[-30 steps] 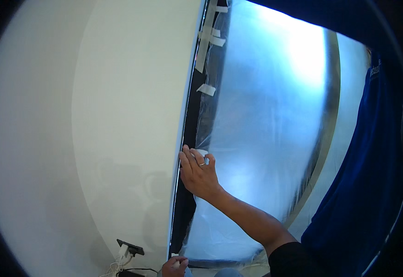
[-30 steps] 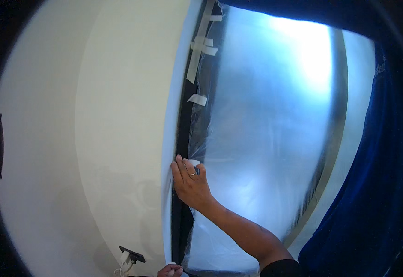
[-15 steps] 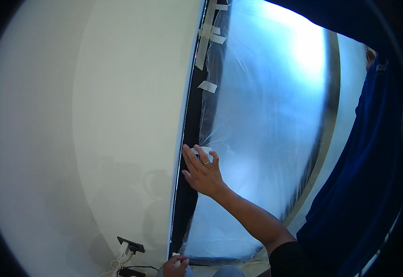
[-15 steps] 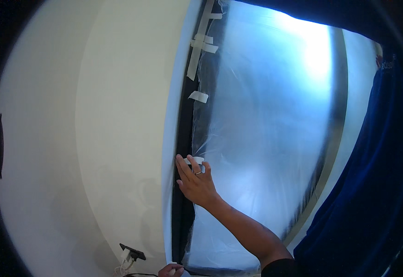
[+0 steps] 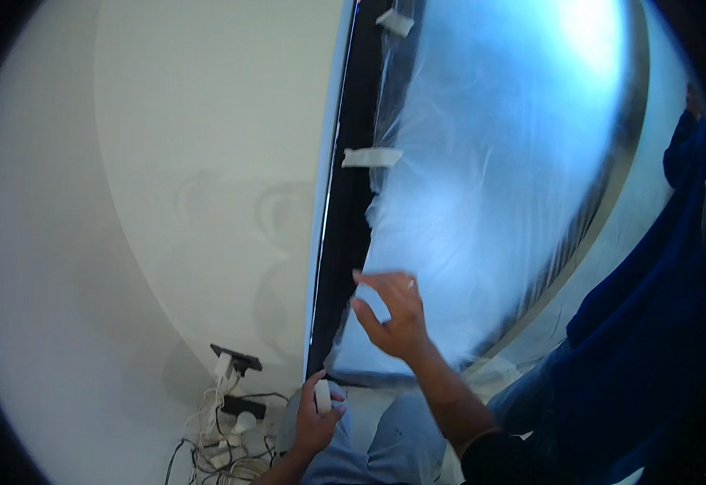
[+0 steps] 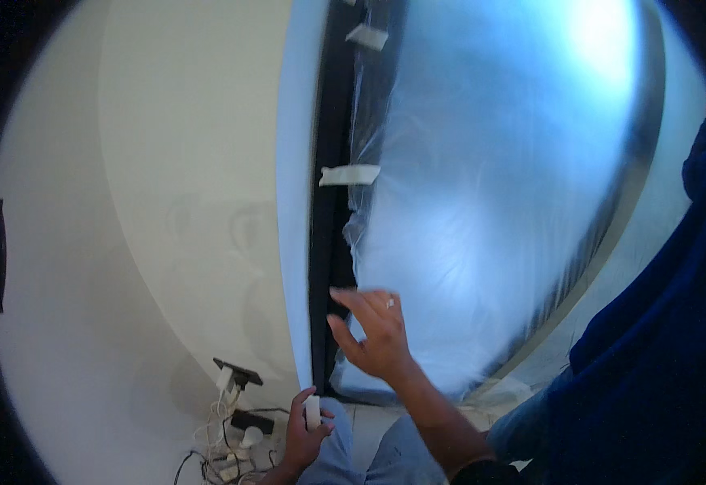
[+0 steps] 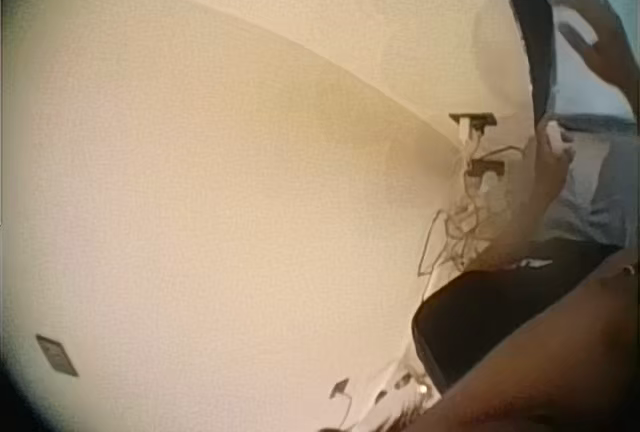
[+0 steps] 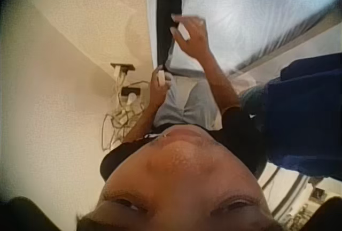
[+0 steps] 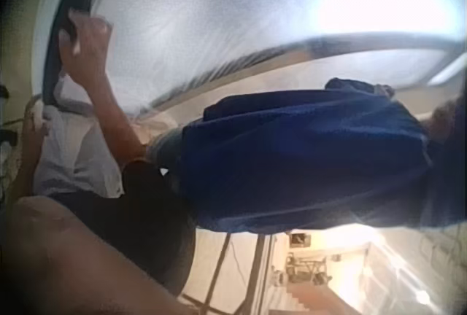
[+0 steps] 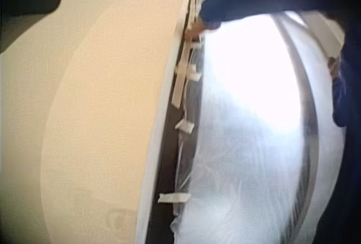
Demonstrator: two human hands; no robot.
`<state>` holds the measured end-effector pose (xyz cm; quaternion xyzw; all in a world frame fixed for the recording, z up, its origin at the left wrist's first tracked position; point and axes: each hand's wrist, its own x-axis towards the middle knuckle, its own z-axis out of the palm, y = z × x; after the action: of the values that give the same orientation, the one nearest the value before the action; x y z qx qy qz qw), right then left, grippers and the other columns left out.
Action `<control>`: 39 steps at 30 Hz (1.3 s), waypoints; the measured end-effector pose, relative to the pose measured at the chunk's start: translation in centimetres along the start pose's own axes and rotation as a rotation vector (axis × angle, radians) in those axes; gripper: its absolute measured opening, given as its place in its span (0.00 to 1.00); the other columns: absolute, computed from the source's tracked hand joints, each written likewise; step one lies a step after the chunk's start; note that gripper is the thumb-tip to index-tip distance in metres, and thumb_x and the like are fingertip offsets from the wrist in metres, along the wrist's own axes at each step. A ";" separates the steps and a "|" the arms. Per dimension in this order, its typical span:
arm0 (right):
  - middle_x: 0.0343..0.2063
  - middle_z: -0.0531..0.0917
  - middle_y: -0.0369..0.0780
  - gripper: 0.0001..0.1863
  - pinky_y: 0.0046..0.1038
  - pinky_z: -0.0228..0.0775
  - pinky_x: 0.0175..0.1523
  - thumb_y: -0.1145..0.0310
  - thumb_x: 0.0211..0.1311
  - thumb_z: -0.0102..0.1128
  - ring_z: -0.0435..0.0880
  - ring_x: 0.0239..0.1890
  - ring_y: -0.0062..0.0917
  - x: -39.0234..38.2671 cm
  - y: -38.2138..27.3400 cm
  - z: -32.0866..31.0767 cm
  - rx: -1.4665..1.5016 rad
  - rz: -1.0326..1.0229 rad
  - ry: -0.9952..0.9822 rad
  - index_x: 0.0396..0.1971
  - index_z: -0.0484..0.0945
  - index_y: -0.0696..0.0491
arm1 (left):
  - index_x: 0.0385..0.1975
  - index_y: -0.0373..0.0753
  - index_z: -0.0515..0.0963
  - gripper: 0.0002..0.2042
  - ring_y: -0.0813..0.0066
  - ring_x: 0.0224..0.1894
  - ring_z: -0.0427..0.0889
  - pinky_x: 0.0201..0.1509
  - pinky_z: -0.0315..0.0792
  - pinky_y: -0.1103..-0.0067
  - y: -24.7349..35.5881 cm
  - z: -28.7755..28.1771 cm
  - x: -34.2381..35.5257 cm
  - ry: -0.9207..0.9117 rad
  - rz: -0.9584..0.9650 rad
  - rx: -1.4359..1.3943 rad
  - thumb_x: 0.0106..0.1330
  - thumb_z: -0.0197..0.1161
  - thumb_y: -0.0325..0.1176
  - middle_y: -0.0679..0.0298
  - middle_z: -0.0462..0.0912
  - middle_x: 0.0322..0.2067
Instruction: Apply protective plastic film and tape to a surface.
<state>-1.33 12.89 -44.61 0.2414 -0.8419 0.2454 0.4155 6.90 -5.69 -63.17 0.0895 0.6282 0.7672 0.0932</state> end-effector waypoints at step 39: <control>0.31 0.84 0.44 0.16 0.46 0.73 0.37 0.55 0.63 0.67 0.83 0.35 0.47 -9.6 13.9 18.3 0.139 0.398 0.312 0.39 0.78 0.52 | 0.61 0.28 0.51 0.35 0.58 0.44 0.81 0.49 0.83 0.71 5.4 -1.3 20.4 0.530 1.530 0.823 0.68 0.68 0.40 0.47 0.69 0.42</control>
<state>-15.30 14.19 -65.16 0.0584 -0.7796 0.4138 0.4664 -13.29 -2.76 -57.70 0.3290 0.6226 0.3299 -0.6288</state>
